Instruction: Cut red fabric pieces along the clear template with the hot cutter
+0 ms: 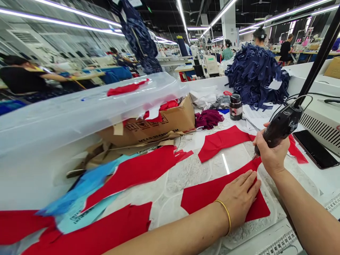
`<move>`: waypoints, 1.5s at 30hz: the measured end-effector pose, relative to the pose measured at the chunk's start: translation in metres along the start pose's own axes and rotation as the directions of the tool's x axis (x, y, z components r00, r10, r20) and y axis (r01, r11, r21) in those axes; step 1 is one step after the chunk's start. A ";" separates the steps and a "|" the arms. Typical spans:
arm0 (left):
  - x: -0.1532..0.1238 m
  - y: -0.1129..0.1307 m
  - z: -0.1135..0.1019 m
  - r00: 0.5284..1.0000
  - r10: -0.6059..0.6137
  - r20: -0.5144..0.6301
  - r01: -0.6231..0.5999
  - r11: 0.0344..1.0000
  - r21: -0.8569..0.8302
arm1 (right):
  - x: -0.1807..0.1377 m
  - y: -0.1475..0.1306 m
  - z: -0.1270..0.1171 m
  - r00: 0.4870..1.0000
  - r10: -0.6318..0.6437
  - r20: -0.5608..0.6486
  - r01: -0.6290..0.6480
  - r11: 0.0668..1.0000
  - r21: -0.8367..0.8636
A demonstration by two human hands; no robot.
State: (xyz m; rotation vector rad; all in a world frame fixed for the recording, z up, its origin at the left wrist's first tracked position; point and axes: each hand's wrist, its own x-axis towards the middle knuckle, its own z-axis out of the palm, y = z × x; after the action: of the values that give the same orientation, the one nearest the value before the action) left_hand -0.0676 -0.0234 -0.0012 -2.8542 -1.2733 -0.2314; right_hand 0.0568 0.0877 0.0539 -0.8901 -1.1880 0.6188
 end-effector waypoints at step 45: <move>-0.093 -0.062 -0.026 0.816 -0.572 0.083 0.566 0.763 -0.311 | 0.009 0.003 -0.013 0.967 -0.254 -0.006 0.241 0.928 -0.283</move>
State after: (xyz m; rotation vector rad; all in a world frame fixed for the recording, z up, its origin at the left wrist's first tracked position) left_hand -0.1782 -0.0523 0.0080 -2.5751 -2.2704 -0.5080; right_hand 0.0715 0.0929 0.0547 -0.9652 -1.3447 0.2269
